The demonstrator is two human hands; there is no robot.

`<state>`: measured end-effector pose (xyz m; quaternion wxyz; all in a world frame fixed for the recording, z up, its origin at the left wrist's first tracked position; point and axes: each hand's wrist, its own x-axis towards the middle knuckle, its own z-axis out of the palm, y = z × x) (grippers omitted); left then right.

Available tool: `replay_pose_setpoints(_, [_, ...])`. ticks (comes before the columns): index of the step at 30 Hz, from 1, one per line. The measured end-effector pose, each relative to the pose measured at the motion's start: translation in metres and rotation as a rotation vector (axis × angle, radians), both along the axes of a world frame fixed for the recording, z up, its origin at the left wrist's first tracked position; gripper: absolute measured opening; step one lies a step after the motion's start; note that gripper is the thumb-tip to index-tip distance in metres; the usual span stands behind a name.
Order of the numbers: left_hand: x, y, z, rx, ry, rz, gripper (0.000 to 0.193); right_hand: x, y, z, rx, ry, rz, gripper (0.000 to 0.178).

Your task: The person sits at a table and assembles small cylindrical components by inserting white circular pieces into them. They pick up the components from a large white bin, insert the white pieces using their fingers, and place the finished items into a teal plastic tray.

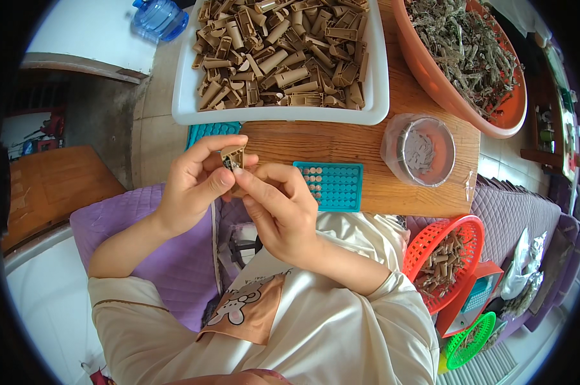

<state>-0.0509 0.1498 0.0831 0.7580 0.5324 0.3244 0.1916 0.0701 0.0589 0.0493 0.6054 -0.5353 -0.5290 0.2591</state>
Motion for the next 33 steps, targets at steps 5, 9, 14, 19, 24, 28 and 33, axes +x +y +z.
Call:
replay_pose_setpoints(5, [0.000, -0.001, 0.005, -0.049, 0.075, 0.025, 0.035, 0.000, 0.002, -0.003, -0.095, -0.042, -0.013, 0.033])
replay_pose_setpoints(9, [-0.002, 0.001, 0.005, -0.164, 0.082, 0.060, 0.034, -0.001, 0.004, -0.006, -0.105, 0.003, -0.046, 0.027])
replay_pose_setpoints(14, [-0.003, 0.003, 0.005, -0.155, 0.046, 0.138, 0.034, -0.007, 0.005, -0.012, -0.171, 0.155, -0.111, 0.016])
replay_pose_setpoints(19, [-0.002, 0.001, 0.002, -0.070, 0.061, 0.180, 0.034, -0.010, 0.005, -0.010, -0.180, 0.397, -0.096, 0.013])
replay_pose_setpoints(24, [-0.002, 0.000, 0.009, -0.052, 0.068, 0.161, 0.033, -0.009, 0.005, -0.009, -0.240, 0.527, -0.016, 0.013])
replay_pose_setpoints(28, [-0.003, 0.001, 0.007, -0.189, -0.003, 0.216, 0.031, -0.012, 0.006, -0.007, -0.298, 0.720, 0.083, 0.019])
replay_pose_setpoints(33, [-0.004, 0.003, 0.002, -0.467, -0.200, 0.300, 0.029, -0.015, 0.011, -0.005, -0.281, 0.775, 0.184, 0.033])
